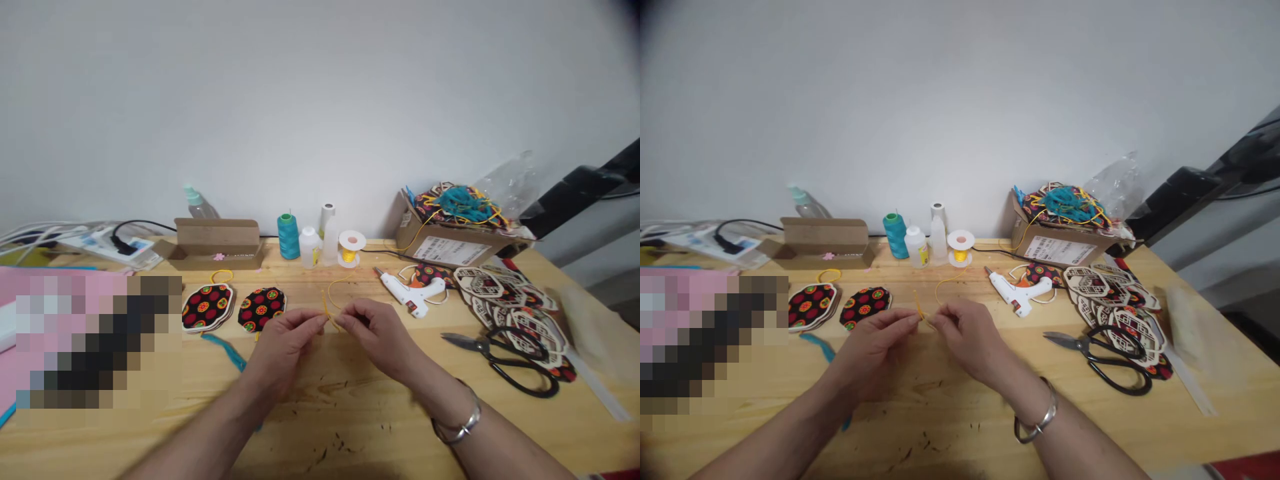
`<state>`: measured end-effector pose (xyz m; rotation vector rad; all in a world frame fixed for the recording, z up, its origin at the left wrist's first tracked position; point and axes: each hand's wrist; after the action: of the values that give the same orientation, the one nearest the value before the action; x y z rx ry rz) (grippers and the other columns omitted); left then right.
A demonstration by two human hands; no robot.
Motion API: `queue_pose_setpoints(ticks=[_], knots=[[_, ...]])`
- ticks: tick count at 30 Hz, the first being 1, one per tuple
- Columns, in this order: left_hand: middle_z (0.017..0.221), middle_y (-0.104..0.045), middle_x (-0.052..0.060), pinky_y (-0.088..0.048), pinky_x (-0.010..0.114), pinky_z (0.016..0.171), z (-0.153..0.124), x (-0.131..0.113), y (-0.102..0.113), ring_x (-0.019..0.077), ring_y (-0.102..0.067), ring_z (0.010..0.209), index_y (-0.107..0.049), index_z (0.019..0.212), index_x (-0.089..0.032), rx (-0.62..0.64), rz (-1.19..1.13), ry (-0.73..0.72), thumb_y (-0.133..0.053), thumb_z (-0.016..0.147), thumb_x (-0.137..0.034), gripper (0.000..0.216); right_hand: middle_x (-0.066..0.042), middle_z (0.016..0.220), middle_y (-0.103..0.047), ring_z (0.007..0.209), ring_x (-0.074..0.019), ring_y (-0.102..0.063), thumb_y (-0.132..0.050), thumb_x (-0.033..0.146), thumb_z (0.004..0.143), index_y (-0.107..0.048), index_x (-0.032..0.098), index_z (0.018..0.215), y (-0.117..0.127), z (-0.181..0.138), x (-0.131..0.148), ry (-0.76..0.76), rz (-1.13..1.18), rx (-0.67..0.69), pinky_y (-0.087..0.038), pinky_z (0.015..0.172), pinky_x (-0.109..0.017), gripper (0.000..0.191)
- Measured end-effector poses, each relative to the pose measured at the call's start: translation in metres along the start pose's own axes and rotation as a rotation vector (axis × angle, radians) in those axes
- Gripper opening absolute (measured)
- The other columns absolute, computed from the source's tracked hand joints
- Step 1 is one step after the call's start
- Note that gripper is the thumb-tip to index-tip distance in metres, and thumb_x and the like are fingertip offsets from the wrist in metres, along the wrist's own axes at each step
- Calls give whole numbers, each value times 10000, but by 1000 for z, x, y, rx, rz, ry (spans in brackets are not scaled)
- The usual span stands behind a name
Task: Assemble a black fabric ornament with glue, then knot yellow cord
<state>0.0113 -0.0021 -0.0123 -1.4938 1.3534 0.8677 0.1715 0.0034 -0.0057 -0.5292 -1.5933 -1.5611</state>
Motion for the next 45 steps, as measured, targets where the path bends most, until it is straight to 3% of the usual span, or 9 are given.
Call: queue_pose_setpoints(ticks=[3,12,23,27,31,35,39,42,45], knots=[[516,-532,-46,-239,179,404,1,1,1,47,-337,431,-674,643,-145,-21,12,-14,-690,647,-316,171,24,594,-538,546,-92,-450,-486,300,841,-554,170,697,-4,-8,5,121,-113,-49,-312,516,-221,205],[583,-638,-2,-385,187,474,-1,7,-2,83,-528,482,-652,667,-135,88,-226,127,-701,650,-261,136,-32,617,-535,543,-163,-451,-383,98,835,-543,140,763,-25,-22,5,775,-720,-97,-273,474,-301,180],[608,-663,16,-387,178,445,-3,3,-2,85,-550,466,-644,682,-134,77,-258,166,-721,623,-248,150,-45,653,-538,568,-160,-462,-346,94,844,-540,133,808,-23,-21,6,821,-767,-19,-310,491,-305,201],[492,-573,-37,-322,154,398,-2,5,-1,51,-472,401,-633,654,-146,70,-276,171,-728,614,-245,143,-46,658,-548,578,-156,-464,-380,101,841,-555,128,820,-21,-22,5,831,-755,5,-310,502,-306,178],[455,-491,-62,-258,136,386,0,5,-2,25,-387,397,-657,662,-143,30,-251,126,-740,599,-245,145,-47,701,-542,660,-157,-473,-436,213,842,-548,154,736,-13,-19,6,688,-412,-67,-357,567,-302,165],[443,-465,-67,-252,117,398,-2,4,-4,11,-340,407,-683,648,-127,25,-240,97,-746,589,-227,132,-58,849,-538,825,-152,-494,-420,203,854,-529,159,802,-11,-9,4,233,126,-225,-400,739,-308,128],[504,-570,-28,-380,141,503,-5,4,-5,57,-483,496,-706,674,-142,113,-249,75,-715,629,-215,86,8,677,-504,606,-103,-474,-451,347,839,-493,168,807,-17,-1,2,-167,610,42,-398,575,-245,187],[616,-661,14,-457,241,660,-6,6,-6,129,-586,616,-716,724,-157,236,-268,60,-661,688,-214,87,59,542,-449,474,-80,-428,-496,397,803,-458,181,814,-20,-2,4,-274,742,177,-339,457,-204,219],[629,-685,18,-466,274,672,-5,7,-5,148,-607,609,-722,768,-170,278,-240,56,-631,715,-218,116,81,482,-413,415,-69,-396,-524,402,777,-438,186,785,-20,-4,5,-297,709,151,-292,402,-184,232]])
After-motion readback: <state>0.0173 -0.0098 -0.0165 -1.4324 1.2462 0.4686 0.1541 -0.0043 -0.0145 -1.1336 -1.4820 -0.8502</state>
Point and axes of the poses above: each hand's wrist, its own z-axis towards the middle knuckle, its own y-axis out of the back of the hand, x = y × z
